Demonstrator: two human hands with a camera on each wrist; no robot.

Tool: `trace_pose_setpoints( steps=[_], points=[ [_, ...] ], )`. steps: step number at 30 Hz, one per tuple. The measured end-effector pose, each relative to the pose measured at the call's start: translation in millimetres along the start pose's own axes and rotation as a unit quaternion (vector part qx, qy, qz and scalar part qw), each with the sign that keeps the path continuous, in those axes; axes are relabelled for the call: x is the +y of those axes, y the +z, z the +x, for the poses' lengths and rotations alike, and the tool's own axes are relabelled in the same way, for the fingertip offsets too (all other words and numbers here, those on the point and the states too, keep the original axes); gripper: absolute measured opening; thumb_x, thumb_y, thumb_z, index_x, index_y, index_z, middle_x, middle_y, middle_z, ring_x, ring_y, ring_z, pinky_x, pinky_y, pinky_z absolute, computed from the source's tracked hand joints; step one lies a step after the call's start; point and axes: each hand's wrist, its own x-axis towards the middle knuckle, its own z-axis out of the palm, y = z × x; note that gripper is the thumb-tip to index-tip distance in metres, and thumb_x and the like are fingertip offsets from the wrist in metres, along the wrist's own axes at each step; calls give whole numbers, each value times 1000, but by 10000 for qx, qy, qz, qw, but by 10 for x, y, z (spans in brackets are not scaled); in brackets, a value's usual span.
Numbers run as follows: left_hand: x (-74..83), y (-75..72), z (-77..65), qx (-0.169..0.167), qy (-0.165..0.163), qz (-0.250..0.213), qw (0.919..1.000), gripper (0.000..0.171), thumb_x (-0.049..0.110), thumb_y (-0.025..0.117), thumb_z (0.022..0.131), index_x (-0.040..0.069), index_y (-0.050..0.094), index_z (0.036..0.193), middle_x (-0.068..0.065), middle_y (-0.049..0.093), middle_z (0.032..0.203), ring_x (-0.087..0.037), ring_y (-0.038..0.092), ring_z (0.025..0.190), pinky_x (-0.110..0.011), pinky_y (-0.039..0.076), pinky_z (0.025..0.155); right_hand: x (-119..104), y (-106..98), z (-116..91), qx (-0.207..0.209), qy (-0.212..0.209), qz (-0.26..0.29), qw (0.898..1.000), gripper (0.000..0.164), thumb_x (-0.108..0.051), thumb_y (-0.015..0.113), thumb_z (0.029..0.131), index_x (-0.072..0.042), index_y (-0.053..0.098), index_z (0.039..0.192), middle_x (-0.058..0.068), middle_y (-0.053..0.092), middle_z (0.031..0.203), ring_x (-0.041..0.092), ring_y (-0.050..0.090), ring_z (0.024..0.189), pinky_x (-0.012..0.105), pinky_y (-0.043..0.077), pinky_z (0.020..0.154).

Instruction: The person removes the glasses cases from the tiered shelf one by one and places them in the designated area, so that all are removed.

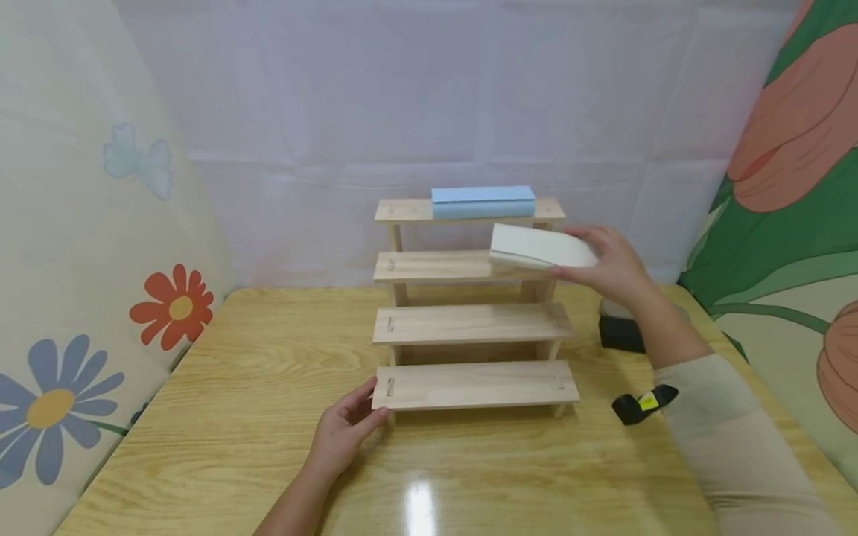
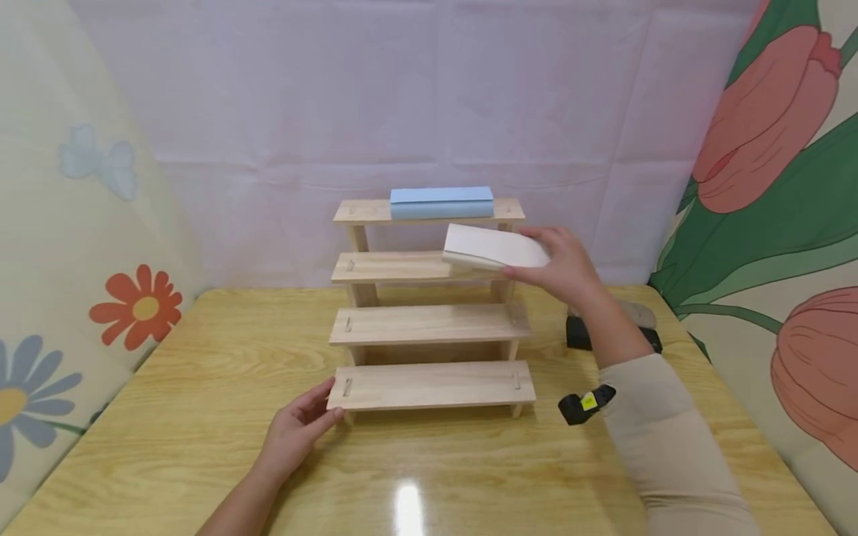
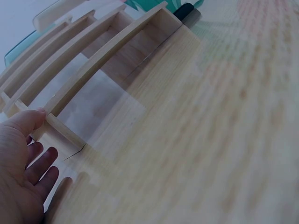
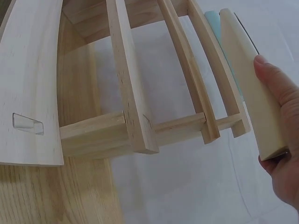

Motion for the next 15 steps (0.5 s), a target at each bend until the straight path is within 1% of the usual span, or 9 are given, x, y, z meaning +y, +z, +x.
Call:
trace_pose_setpoints(
  steps=[2, 4, 9, 11, 14, 15],
  points=[
    [-13, 0, 6, -14, 3, -5, 10000, 55, 9, 73, 87, 0, 53, 138, -19, 60, 134, -13, 64, 107, -15, 49, 86, 15, -13, -11, 26, 38, 8, 10000, 78, -40, 81, 79, -13, 48, 143, 20, 41, 148, 40, 35, 136, 61, 28, 110],
    [-23, 0, 7, -20, 33, -35, 10000, 55, 10, 73, 87, 0, 53, 138, -19, 60, 134, -18, 64, 109, -15, 49, 86, 30, -27, -26, 38, 86, 21, 10000, 78, -41, 81, 79, -13, 48, 144, 19, 41, 149, 40, 35, 136, 61, 27, 110],
    [-33, 8, -12, 22, 411, -1, 9992, 55, 12, 74, 86, -4, 54, 136, -23, 60, 132, -26, 66, 109, -14, 50, 83, 89, -68, -62, 39, 132, -3, 9999, 77, -42, 80, 80, -13, 48, 144, 19, 41, 150, 40, 35, 136, 61, 28, 109],
    [-34, 10, -15, 50, 467, 12, 9989, 55, 11, 74, 86, -4, 54, 135, -23, 61, 132, -26, 66, 109, -14, 50, 83, 114, -90, -75, 47, 105, -15, 9999, 77, -41, 79, 80, -12, 47, 145, 20, 41, 150, 41, 35, 136, 62, 28, 109],
    [-31, 8, -10, 40, 327, 1, 9995, 55, 10, 74, 87, -3, 54, 136, -21, 60, 134, -29, 65, 112, -14, 49, 85, 159, -126, -96, 69, 129, 38, 9999, 78, -41, 79, 81, -12, 46, 145, 21, 39, 151, 42, 34, 136, 62, 29, 108],
    [-26, 6, -6, 24, 204, -53, 9998, 55, 10, 74, 86, -1, 54, 137, -19, 59, 135, -31, 63, 114, -13, 48, 86, 173, -139, -104, 79, 148, 58, 9998, 78, -41, 79, 81, -12, 46, 145, 21, 39, 151, 42, 35, 136, 62, 29, 107]
  ],
)
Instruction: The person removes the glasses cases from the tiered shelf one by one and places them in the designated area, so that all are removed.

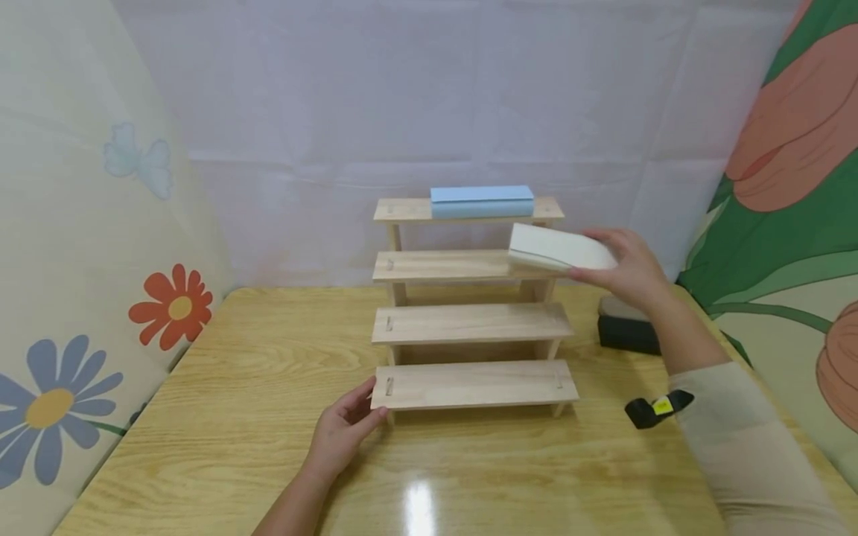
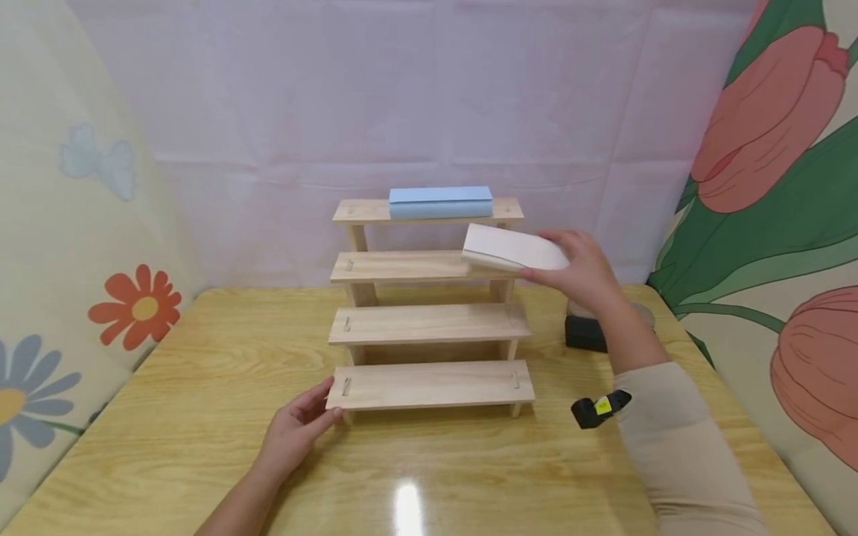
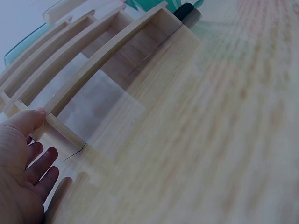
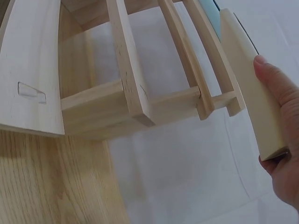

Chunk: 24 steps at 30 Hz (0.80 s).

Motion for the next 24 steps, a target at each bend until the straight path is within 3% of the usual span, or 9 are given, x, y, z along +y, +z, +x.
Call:
trace_pose_setpoints(
  steps=[6, 24],
  points=[
    [11, -9, 30, -63, -247, 12, 9997, 55, 9, 73, 88, 0, 53, 138, -18, 58, 138, -34, 61, 119, -12, 47, 87, 78, -93, -50, 39, 48, 44, 10000, 78, -39, 77, 83, -10, 44, 147, 23, 38, 149, 43, 36, 132, 61, 32, 102],
    [11, -4, 19, -71, -218, -30, 9997, 55, 8, 72, 87, 0, 53, 138, -19, 59, 136, -30, 62, 116, -13, 48, 86, 336, -235, -180, 316, 225, -123, 9992, 78, -40, 75, 85, -7, 42, 148, 28, 39, 147, 46, 36, 130, 62, 32, 99]
  ],
)
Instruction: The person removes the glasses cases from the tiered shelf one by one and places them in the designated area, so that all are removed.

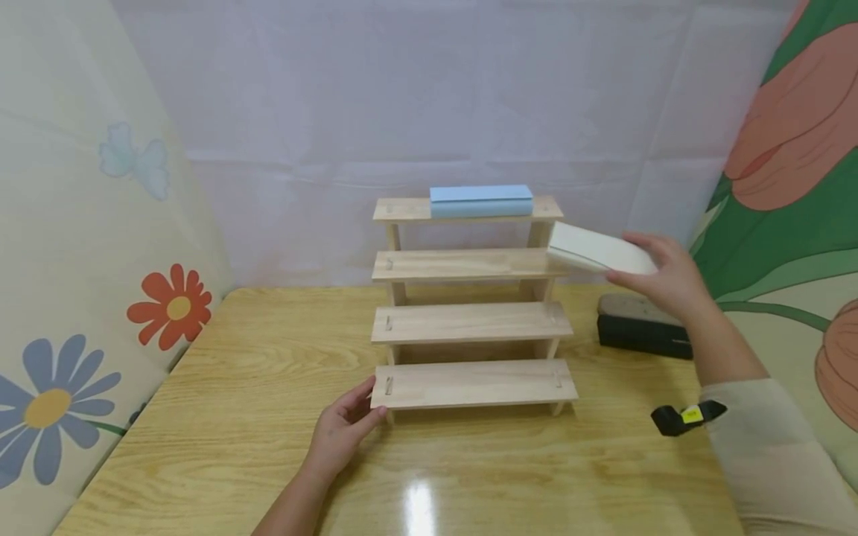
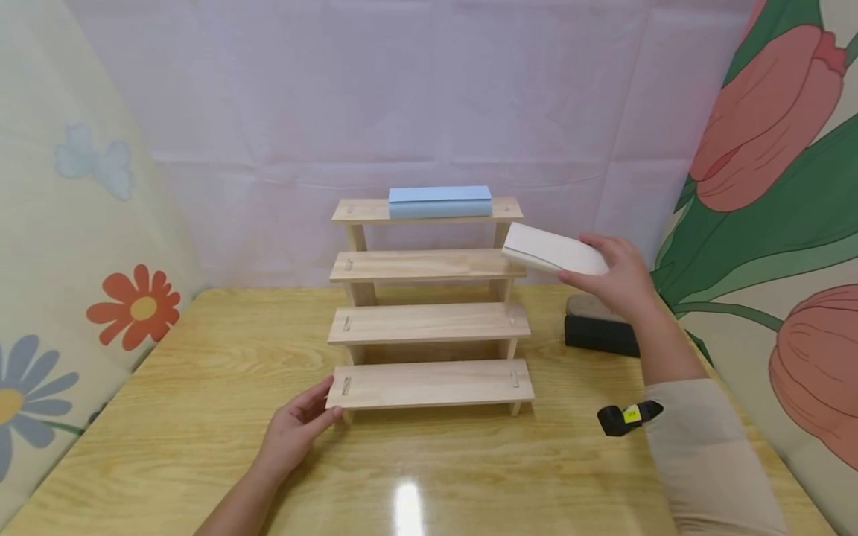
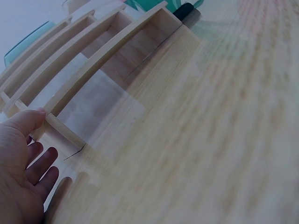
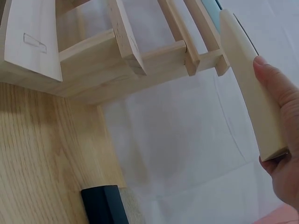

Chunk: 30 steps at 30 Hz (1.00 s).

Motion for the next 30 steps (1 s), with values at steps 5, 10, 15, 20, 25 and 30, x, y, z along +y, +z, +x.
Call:
trace_pose_setpoints(
  steps=[5, 10, 15, 20, 25, 30],
  points=[
    [0, -2, 2, -39, 1, -20, 10000, 55, 9, 72, 88, 0, 52, 138, -19, 58, 137, -34, 61, 118, -12, 48, 85, 64, -37, -40, -1, 146, -28, 9999, 79, -42, 74, 86, -8, 40, 149, 28, 38, 148, 46, 36, 130, 62, 32, 99],
    [6, -4, 0, -39, 23, 12, 10000, 55, 9, 72, 88, 0, 53, 138, -19, 58, 137, -35, 61, 118, -12, 47, 86, 125, -66, -88, 17, 238, -67, 9997, 80, -43, 74, 85, -8, 41, 149, 27, 38, 147, 45, 36, 129, 61, 32, 98],
    [5, -7, -4, -43, 4, -12, 10000, 55, 8, 72, 88, -1, 52, 138, -19, 57, 138, -35, 61, 119, -11, 47, 85, 188, -84, -137, 55, 232, -179, 9996, 79, -42, 73, 86, -6, 40, 148, 29, 38, 145, 46, 37, 126, 62, 34, 95],
    [1, -8, -4, -43, 3, -22, 10000, 56, 9, 72, 88, 0, 52, 139, -19, 57, 138, -36, 60, 120, -11, 47, 85, 287, -97, -172, 45, 307, -168, 9994, 80, -41, 72, 87, -3, 38, 149, 33, 35, 147, 50, 33, 129, 64, 32, 97],
    [7, -6, -7, -34, -6, 0, 10000, 55, 9, 72, 88, 0, 52, 139, -19, 57, 138, -35, 60, 120, -11, 47, 87, 378, -102, -217, 29, 315, -295, 9991, 80, -41, 72, 88, -1, 38, 148, 35, 36, 144, 50, 33, 127, 63, 32, 95],
    [14, -3, -8, -51, -17, -26, 10000, 55, 9, 72, 88, 0, 52, 139, -19, 57, 139, -35, 60, 120, -14, 47, 89, 460, -103, -289, 43, 362, -389, 9986, 79, -41, 71, 87, 1, 39, 147, 36, 37, 141, 51, 35, 124, 63, 33, 93]
  ],
)
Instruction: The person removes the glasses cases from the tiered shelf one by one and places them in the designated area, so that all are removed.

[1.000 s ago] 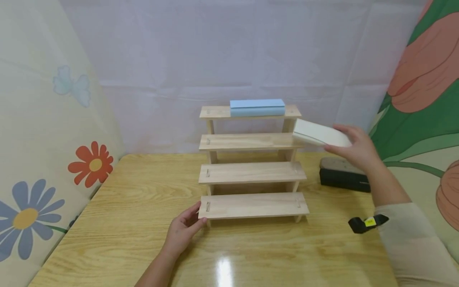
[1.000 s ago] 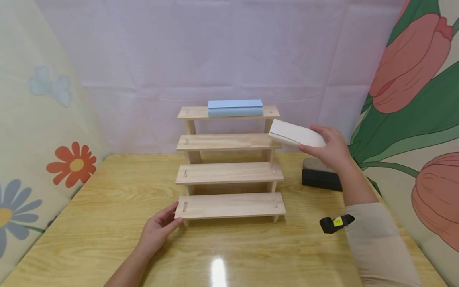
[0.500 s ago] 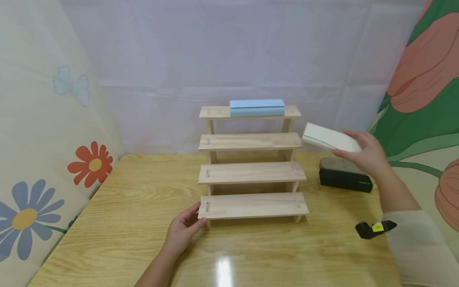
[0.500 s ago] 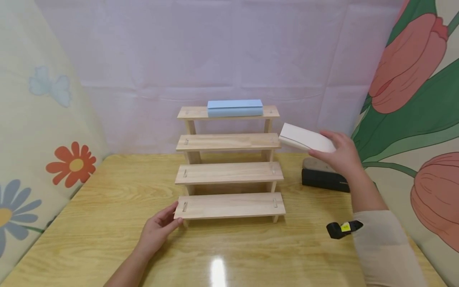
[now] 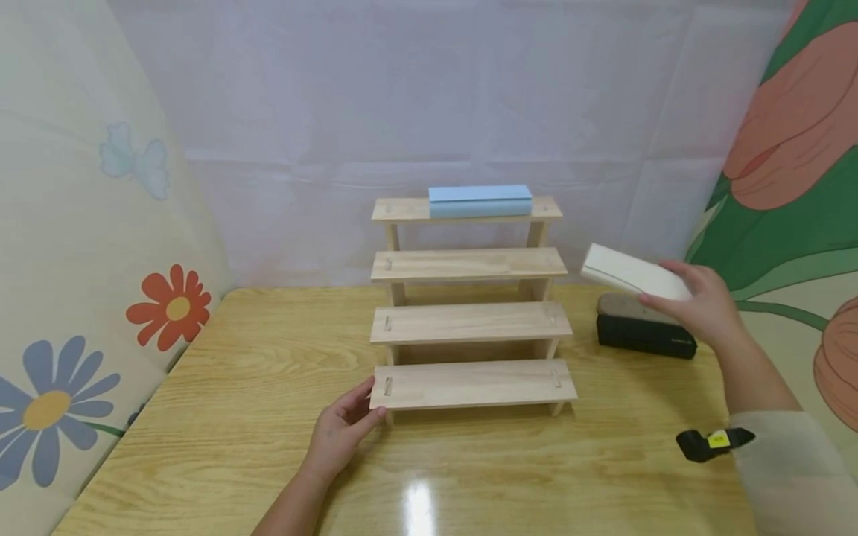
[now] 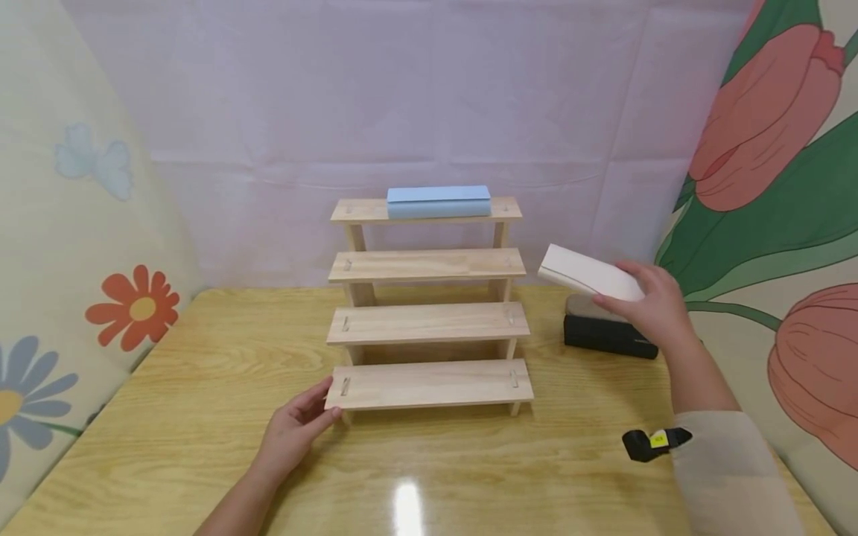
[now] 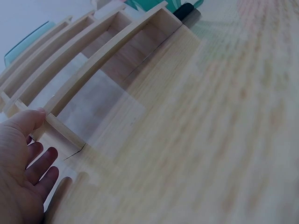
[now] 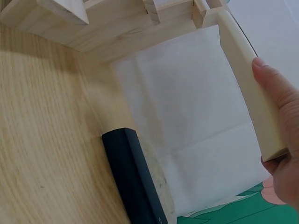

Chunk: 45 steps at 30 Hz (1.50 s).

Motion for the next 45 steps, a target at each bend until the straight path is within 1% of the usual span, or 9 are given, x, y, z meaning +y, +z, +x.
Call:
trace_pose_setpoints(
  steps=[5, 14, 20, 28, 32, 35, 38, 42, 45],
  points=[
    [-1, -1, 1, 3, 12, -5, 10000, 56, 9, 72, 88, 0, 52, 139, -19, 57, 138, -35, 60, 119, -12, 48, 86, 92, 19, -51, -22, 107, -33, 9999, 82, -43, 71, 87, 1, 37, 148, 37, 35, 142, 52, 34, 125, 64, 33, 93],
    [-2, -1, 6, 11, 11, 25, 10000, 55, 8, 72, 88, 0, 52, 139, -19, 57, 138, -35, 61, 119, -12, 48, 85, 246, 71, -138, 17, 120, -74, 9999, 79, -42, 70, 88, 4, 41, 145, 38, 38, 139, 52, 36, 122, 62, 34, 91],
    [-6, 0, 1, 33, 10, 70, 10000, 55, 7, 72, 88, -1, 52, 138, -19, 58, 137, -34, 61, 118, -11, 47, 86, 354, 118, -192, 32, 88, -141, 9999, 77, -42, 71, 88, 2, 43, 145, 36, 42, 136, 48, 40, 116, 57, 36, 85],
    [-4, -1, 4, -31, 37, 1, 10000, 55, 9, 72, 88, 0, 52, 139, -19, 57, 139, -35, 61, 119, -13, 48, 87, 488, 188, -277, 93, 73, -193, 9997, 77, -39, 73, 86, 6, 45, 141, 36, 46, 128, 47, 43, 109, 52, 36, 83],
    [-4, -1, 10, -31, 28, 6, 10000, 55, 10, 72, 88, 0, 52, 139, -18, 56, 139, -35, 60, 120, -12, 48, 87, 548, 222, -313, 102, 22, -143, 9998, 74, -38, 74, 86, 7, 47, 139, 35, 48, 127, 46, 45, 107, 48, 37, 81],
    [-1, -1, 10, -14, 18, 27, 10000, 55, 9, 72, 88, 0, 52, 139, -18, 56, 139, -34, 61, 119, -11, 47, 87, 587, 251, -346, 85, 26, -114, 9999, 74, -37, 74, 86, 7, 47, 138, 35, 48, 125, 45, 45, 105, 42, 35, 78],
    [-3, -2, 7, -3, 14, 50, 10000, 55, 9, 72, 88, 0, 52, 139, -18, 57, 139, -34, 61, 119, -11, 46, 86, 616, 282, -387, 82, 83, -43, 9999, 75, -36, 75, 85, 9, 47, 138, 36, 47, 126, 45, 44, 105, 41, 34, 77],
    [-9, -2, 5, 3, 14, 69, 10000, 55, 10, 72, 88, 0, 52, 139, -18, 57, 139, -34, 61, 119, -11, 46, 87, 656, 322, -427, 122, 67, 2, 9999, 74, -33, 75, 85, 11, 47, 137, 38, 46, 129, 47, 44, 109, 45, 35, 80],
    [-12, -2, 4, 20, 7, 65, 10000, 55, 9, 72, 88, 0, 53, 139, -18, 57, 139, -34, 61, 119, -11, 46, 86, 679, 350, -453, 84, 124, -27, 9999, 75, -34, 75, 85, 10, 46, 138, 38, 45, 133, 49, 43, 113, 52, 36, 84]
  ],
)
